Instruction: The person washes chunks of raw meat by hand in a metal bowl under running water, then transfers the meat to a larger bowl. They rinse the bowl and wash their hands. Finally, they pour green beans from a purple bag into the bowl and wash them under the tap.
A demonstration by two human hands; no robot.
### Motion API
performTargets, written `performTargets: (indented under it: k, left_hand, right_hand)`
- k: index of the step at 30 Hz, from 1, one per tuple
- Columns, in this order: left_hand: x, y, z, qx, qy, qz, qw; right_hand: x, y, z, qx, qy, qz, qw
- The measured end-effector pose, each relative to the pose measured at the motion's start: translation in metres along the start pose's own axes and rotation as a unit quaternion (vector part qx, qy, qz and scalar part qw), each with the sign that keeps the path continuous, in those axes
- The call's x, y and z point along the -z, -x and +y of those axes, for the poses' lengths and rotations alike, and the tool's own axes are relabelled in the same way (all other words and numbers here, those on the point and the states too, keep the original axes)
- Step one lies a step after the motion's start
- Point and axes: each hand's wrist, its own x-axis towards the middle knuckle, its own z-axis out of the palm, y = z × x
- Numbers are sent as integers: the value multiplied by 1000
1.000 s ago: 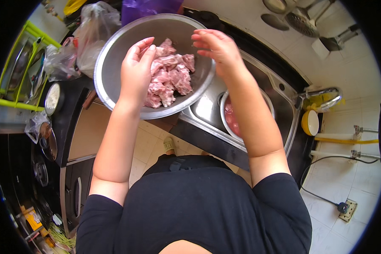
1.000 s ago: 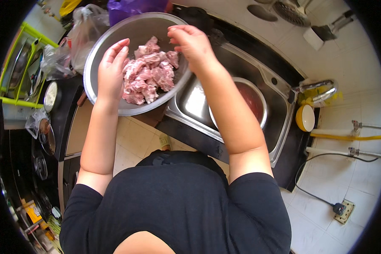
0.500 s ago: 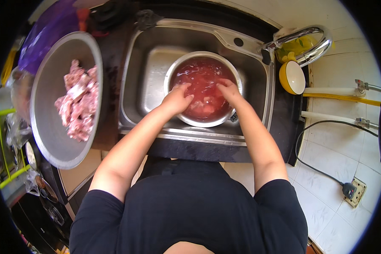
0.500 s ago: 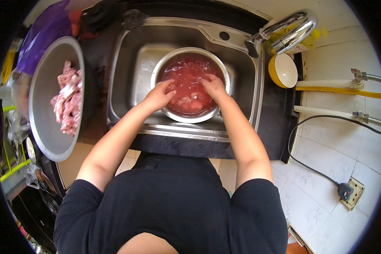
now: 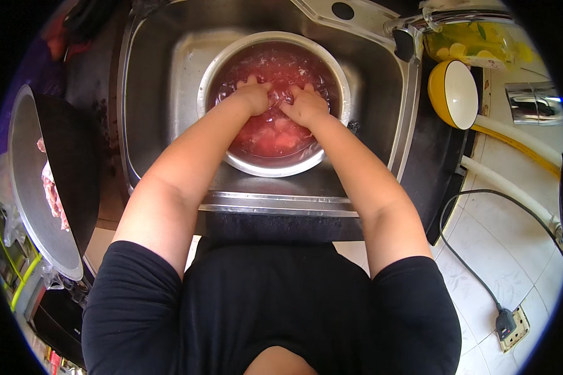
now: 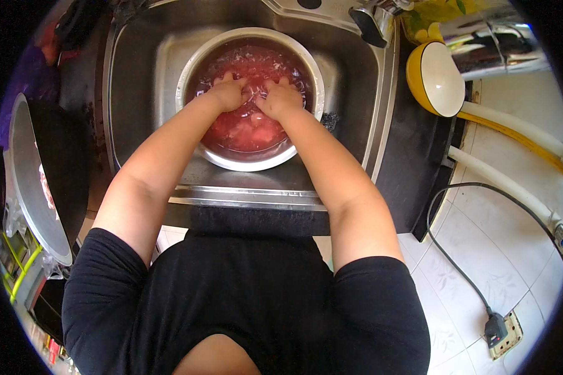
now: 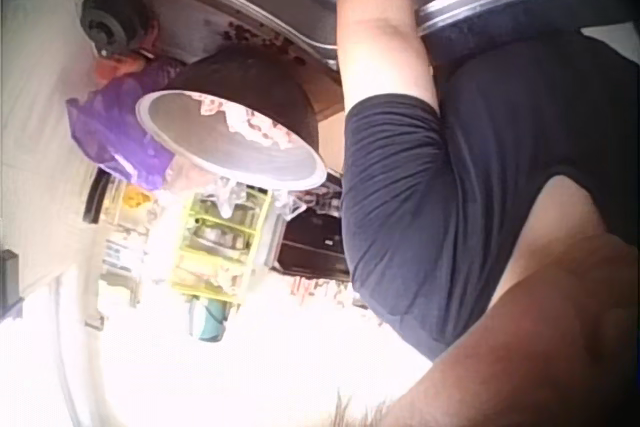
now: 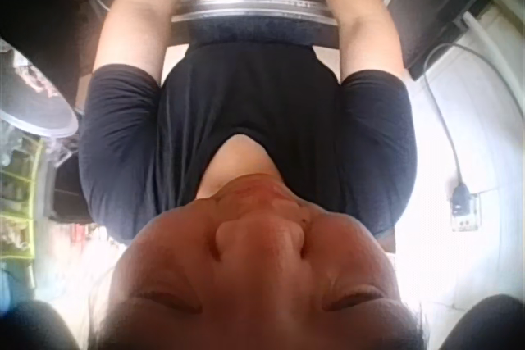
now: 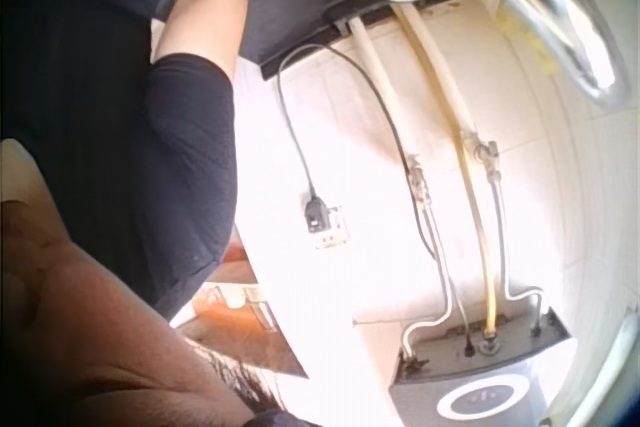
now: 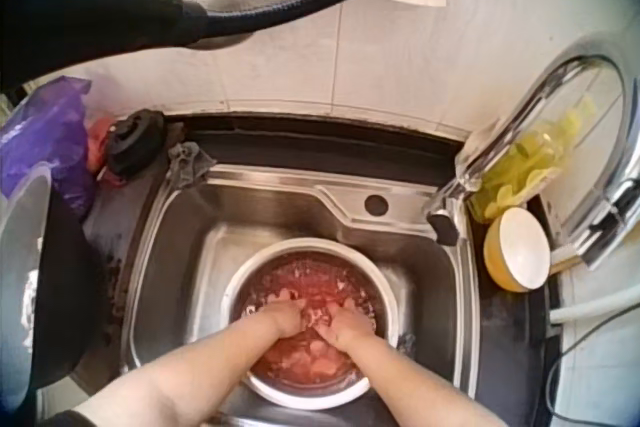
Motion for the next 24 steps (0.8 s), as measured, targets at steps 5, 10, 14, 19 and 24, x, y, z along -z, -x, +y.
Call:
performTargets:
  k: [5, 10, 14, 19, 24]
  left_hand:
    - [-16, 12, -11, -33, -31, -105, 993]
    - [-22, 21, -21, -9, 193, -164, 967]
    - [-30, 32, -32, 75, 560, -224, 794]
    - [-37, 41, -25, 148, 755, -216, 601]
    - [-55, 43, -20, 120, 801, -124, 573]
  right_hand:
    - [-10, 14, 2, 9, -35, -81, 996]
    - [-15, 24, -10, -116, -295, -228, 920]
    - [-44, 20, -10, -132, -637, -210, 730]
    - [-59, 17, -23, -186, -760, -235, 577]
    - [-49, 27, -34, -155, -751, -200, 610]
